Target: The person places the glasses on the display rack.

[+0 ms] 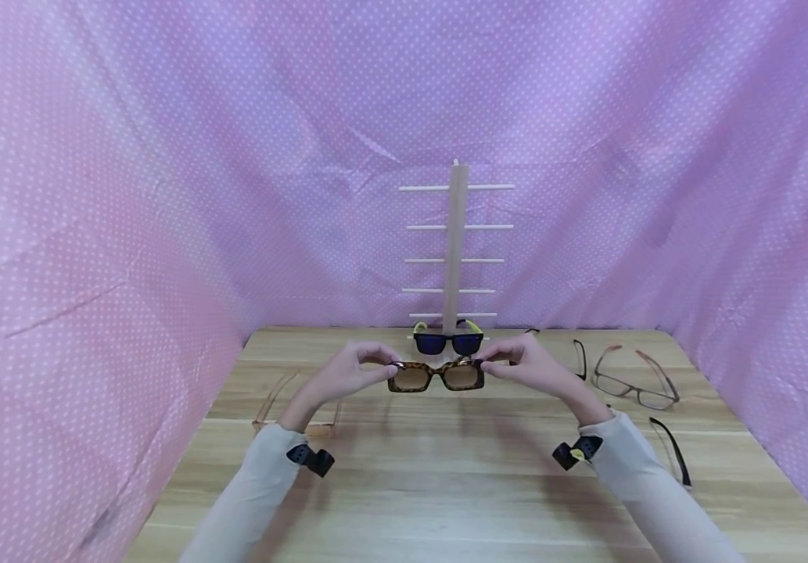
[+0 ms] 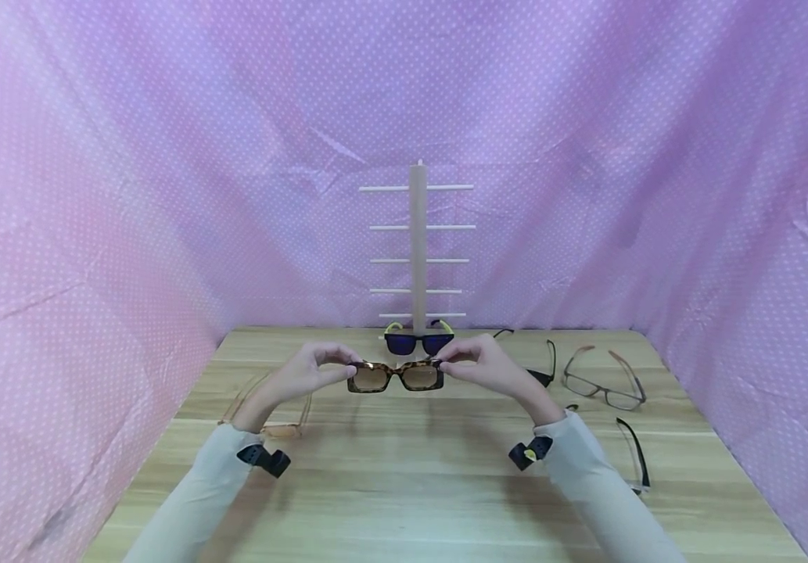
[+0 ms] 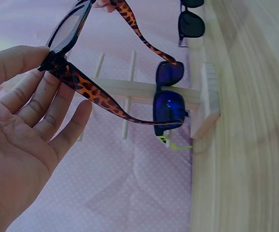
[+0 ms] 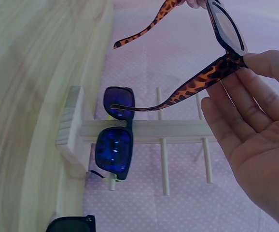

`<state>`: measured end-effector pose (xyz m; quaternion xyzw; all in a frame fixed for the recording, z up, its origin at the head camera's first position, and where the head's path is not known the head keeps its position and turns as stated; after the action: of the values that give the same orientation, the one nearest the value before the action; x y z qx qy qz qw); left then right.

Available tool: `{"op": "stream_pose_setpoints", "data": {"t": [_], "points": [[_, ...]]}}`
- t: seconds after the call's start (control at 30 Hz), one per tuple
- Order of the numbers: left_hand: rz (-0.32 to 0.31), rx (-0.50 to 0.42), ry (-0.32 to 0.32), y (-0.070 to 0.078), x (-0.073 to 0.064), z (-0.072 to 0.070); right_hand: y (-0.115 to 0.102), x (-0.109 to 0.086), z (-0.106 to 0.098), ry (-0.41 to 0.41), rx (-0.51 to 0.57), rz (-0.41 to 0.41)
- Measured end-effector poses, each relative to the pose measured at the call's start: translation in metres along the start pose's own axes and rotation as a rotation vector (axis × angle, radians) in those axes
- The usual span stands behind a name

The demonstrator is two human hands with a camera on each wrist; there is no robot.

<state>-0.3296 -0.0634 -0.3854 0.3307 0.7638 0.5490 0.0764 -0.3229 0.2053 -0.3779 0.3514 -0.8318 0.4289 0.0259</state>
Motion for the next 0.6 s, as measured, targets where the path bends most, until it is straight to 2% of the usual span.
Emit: {"op": "stream_pose_setpoints", "data": {"t": [0.2, 0.43, 0.6], "points": [[0.033, -0.023, 0.014, 0.009, 0.008, 0.000, -0.003, 0.000, -0.009, 0.008, 0.031, 0.003], [0.115, -0.029, 0.027, 0.022, 0.019, -0.002, -0.006, 0.001, -0.023, 0.029, 0.048, 0.033], [0.129, -0.013, 0.036, 0.028, 0.025, -0.003, -0.009, 0.002, -0.030, 0.037, 0.040, 0.038]]}}
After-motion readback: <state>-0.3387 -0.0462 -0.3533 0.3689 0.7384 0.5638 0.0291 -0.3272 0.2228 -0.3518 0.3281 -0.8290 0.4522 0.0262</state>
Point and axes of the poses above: each hand's wrist, its own x-axis towards the middle knuckle, its own z-axis out of the palm, y = z × x, the point moved 7 cm from there along x, towards the middle knuckle, and after that the axes turned 10 degrees about -x, right-handed, at the moved point
